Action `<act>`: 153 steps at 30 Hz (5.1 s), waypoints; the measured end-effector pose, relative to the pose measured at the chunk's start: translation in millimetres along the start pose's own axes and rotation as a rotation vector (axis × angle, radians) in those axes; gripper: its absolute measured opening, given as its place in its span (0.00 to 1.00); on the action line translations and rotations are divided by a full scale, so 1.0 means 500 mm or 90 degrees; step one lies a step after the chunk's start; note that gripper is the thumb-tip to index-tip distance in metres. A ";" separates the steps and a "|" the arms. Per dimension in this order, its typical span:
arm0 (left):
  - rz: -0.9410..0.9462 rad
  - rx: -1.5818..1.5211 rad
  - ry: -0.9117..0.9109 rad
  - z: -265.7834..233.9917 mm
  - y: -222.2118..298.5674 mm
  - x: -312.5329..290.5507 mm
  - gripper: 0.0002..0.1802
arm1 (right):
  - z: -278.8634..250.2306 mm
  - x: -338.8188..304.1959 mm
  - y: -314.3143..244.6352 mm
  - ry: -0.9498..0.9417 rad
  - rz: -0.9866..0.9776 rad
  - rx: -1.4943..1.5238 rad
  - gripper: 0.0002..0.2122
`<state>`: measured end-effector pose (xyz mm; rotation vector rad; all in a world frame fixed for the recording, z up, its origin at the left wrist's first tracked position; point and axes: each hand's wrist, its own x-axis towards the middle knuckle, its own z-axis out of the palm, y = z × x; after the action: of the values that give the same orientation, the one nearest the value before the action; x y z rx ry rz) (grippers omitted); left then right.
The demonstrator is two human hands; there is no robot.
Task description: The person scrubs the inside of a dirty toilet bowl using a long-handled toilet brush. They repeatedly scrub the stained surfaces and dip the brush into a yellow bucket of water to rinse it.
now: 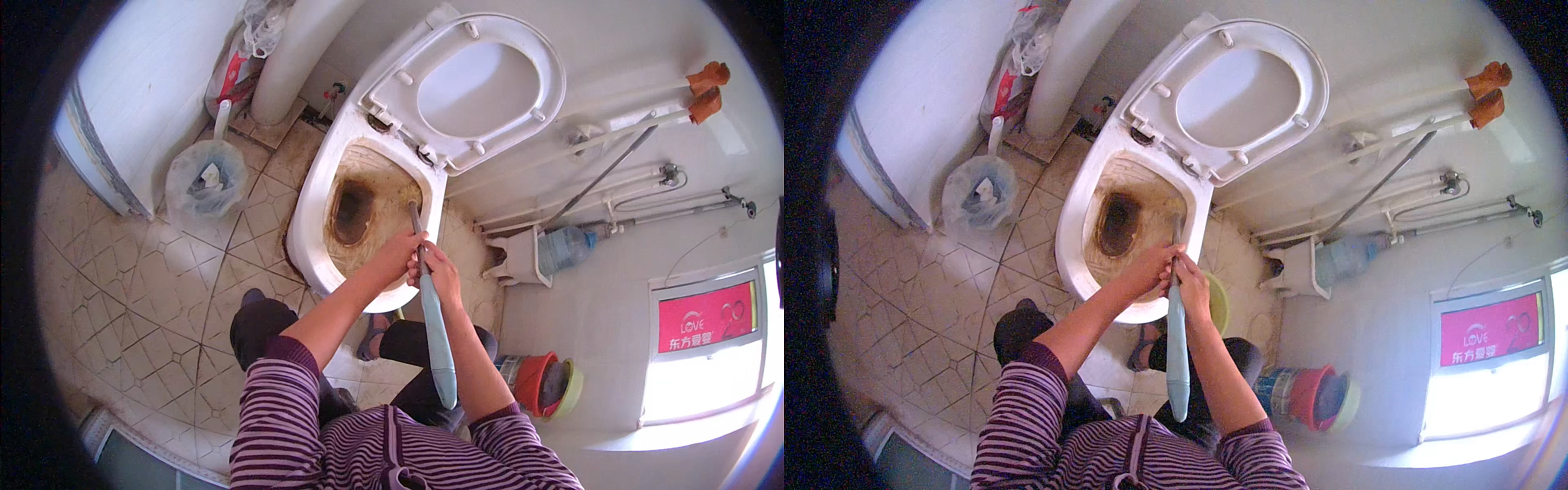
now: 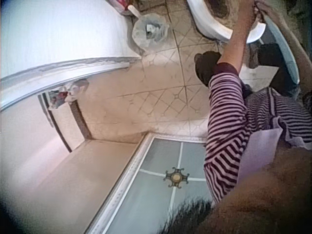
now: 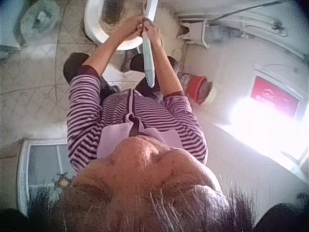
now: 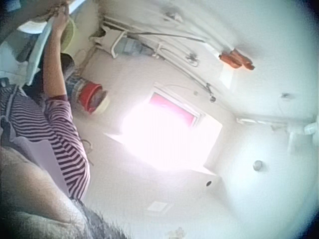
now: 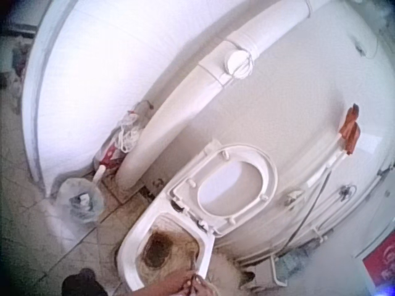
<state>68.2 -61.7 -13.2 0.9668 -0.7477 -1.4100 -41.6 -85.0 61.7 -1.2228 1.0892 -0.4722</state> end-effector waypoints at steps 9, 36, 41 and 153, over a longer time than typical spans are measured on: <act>0.203 0.022 0.006 -0.030 -0.082 0.054 0.16 | 0.049 -0.055 -0.033 -0.078 -0.539 -0.546 0.15; 0.368 0.134 0.239 0.010 -0.080 0.112 0.08 | 0.049 -0.009 -0.037 -0.103 -0.641 -0.637 0.02; 0.370 0.266 0.252 0.026 -0.116 0.133 0.06 | -0.014 -0.012 -0.018 -0.118 -0.693 -0.632 0.02; 0.394 0.299 -0.043 0.025 -0.016 0.041 0.07 | 0.013 -0.059 -0.043 0.131 -0.548 -0.519 0.04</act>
<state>54.7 -82.8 -17.1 0.9257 -1.3344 -0.7378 -44.1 -65.4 93.0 -2.4327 0.8966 -0.8539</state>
